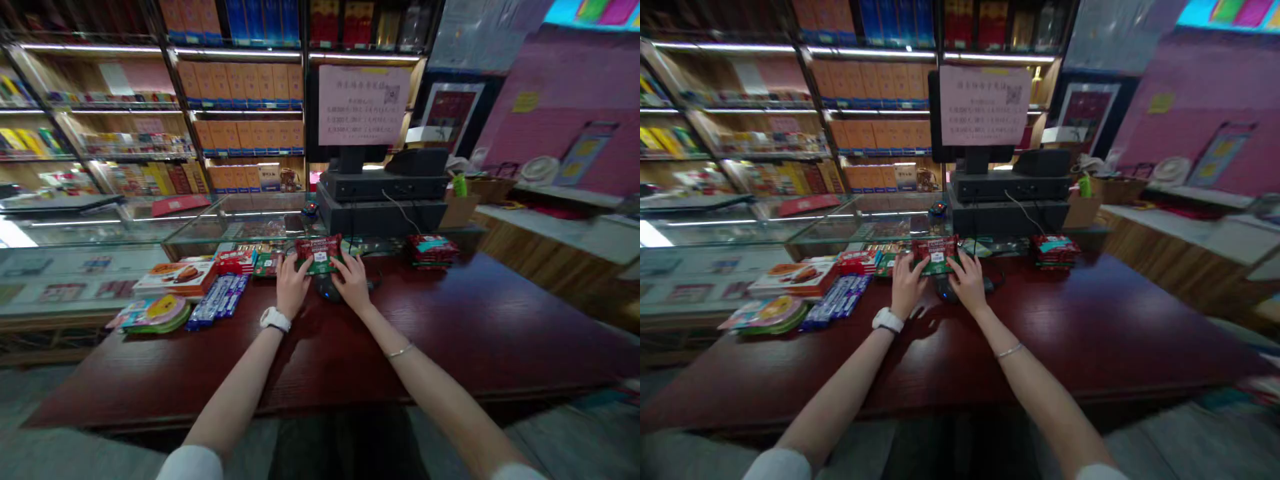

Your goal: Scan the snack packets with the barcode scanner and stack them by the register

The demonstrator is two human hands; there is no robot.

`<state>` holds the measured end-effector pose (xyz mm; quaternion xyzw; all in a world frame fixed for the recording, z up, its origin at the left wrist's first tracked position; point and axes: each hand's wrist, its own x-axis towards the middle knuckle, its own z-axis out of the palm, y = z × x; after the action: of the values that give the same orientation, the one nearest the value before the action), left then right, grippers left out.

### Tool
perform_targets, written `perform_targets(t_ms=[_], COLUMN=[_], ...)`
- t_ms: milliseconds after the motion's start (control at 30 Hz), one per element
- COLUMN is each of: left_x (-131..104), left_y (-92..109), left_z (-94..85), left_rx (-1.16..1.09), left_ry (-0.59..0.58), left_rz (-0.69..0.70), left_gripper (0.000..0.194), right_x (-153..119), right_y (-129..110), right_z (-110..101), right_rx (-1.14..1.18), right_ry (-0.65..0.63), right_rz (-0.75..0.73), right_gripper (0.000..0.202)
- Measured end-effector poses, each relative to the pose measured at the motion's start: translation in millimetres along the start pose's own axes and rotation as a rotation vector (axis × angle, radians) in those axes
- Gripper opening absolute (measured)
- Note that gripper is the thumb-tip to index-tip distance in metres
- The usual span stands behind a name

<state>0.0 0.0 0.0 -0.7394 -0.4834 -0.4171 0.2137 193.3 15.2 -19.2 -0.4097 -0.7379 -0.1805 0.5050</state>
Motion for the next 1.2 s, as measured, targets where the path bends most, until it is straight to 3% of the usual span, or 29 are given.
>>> perform_targets(t_ms=[267,600,767,900,1200], left_x=[2.1,4.5,1.8,-1.8,-4.2], left_y=[-1.2,3.1,2.8,4.1,-11.9], left_z=[-4.3,-10.6,-7.0,-4.6,5.2], left_rx=[-0.066,-0.048,0.014,0.067,0.093], left_ry=[-0.027,0.104,0.014,-0.061,0.049], left_rz=[0.047,0.053,0.169,0.149,0.160], left_gripper=[0.040,0.037,0.045,0.058,0.058], right_x=[-0.1,10.1,14.1,16.5,19.4], right_y=[5.4,3.9,3.8,0.4,-5.6], right_z=[-7.3,-13.4,-14.1,-13.5,-11.4], right_rx=[0.015,0.130,0.188,0.213,0.338], right_ry=[-0.026,0.011,0.034,0.044,0.014], right_rz=[0.045,0.088,0.122,0.199,0.243], right_gripper=[0.040,0.027,0.018,0.020,0.021])
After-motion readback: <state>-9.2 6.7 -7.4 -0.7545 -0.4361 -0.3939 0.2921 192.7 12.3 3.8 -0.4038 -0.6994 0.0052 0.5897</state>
